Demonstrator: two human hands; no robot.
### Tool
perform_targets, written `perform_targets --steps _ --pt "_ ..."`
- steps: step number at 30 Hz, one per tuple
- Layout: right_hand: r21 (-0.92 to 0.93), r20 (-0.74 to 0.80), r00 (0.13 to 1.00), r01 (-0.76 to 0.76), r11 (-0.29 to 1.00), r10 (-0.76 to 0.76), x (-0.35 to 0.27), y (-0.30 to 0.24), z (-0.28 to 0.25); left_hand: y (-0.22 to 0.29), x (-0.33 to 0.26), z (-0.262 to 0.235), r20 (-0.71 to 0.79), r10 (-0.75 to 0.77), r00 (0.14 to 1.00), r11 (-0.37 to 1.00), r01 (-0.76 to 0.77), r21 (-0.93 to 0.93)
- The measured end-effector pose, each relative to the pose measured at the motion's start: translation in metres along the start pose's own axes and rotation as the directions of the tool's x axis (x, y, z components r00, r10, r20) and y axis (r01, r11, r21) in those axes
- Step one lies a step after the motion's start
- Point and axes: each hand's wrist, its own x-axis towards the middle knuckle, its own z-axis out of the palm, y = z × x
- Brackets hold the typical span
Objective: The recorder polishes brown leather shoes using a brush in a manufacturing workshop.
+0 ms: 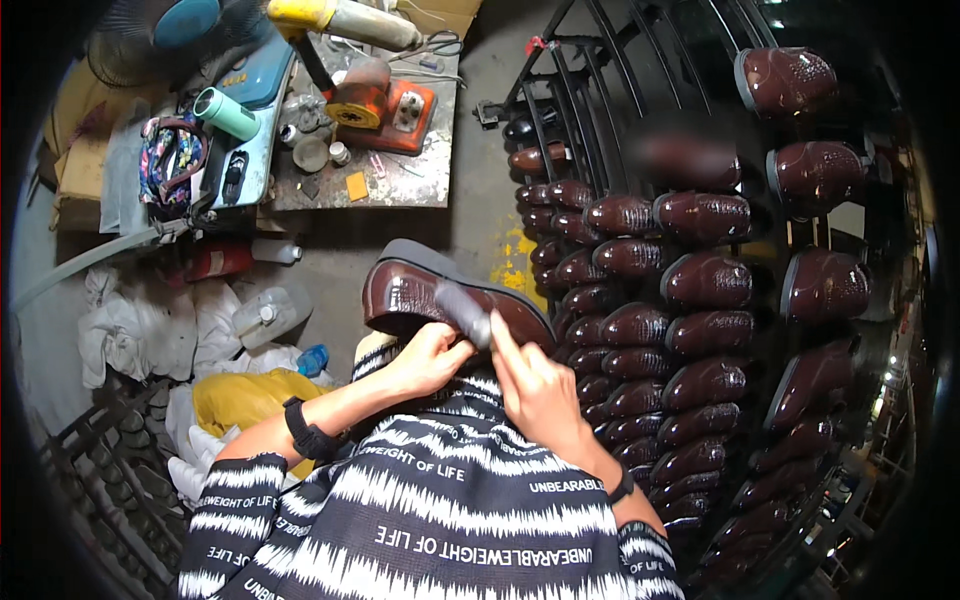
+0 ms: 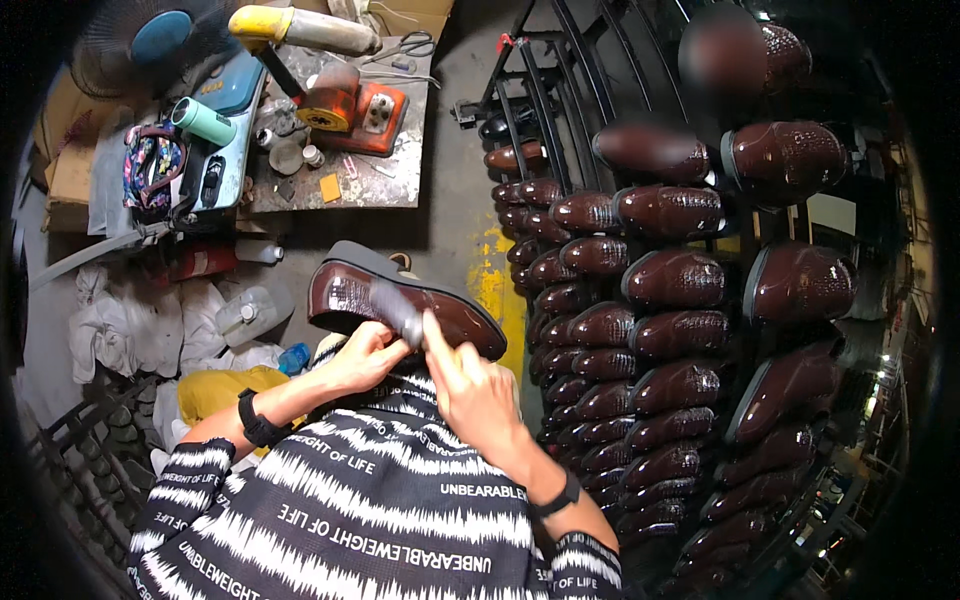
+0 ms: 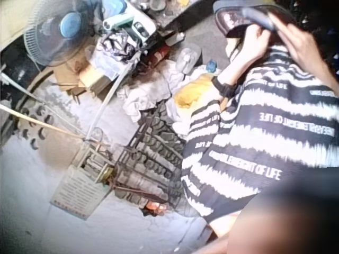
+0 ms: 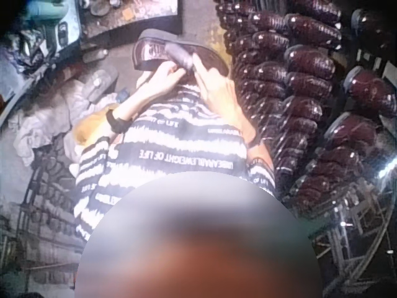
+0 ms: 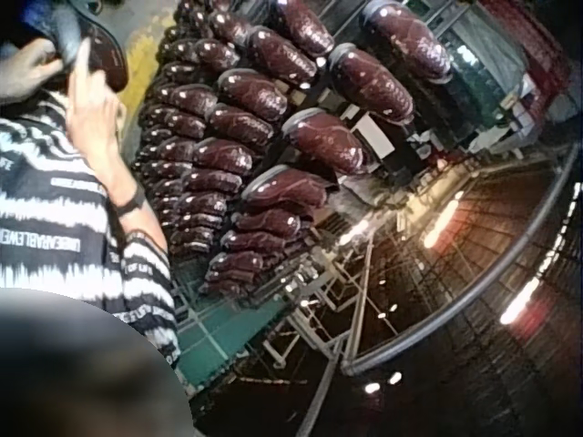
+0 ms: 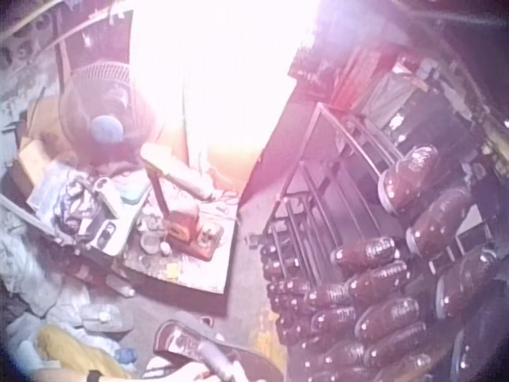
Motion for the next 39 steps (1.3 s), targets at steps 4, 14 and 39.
perform_targets --steps 4,14,39 --pt "-0.058 -0.014 1.000 -0.020 0.998 0.019 0.013 0.003 -0.005 0.018 -0.003 -0.012 0.103 -0.367 0.924 0.891 0.318 0.325" --pt "0.302 -0.156 0.983 -0.045 0.952 0.096 0.003 0.036 -0.004 0.049 -0.005 -0.011 0.011 -0.496 0.868 0.822 0.466 0.327" --pt "0.239 -0.214 0.976 0.083 0.967 -0.030 0.000 0.012 0.004 0.016 -0.003 -0.018 -0.047 -0.504 0.863 0.789 0.482 0.382"
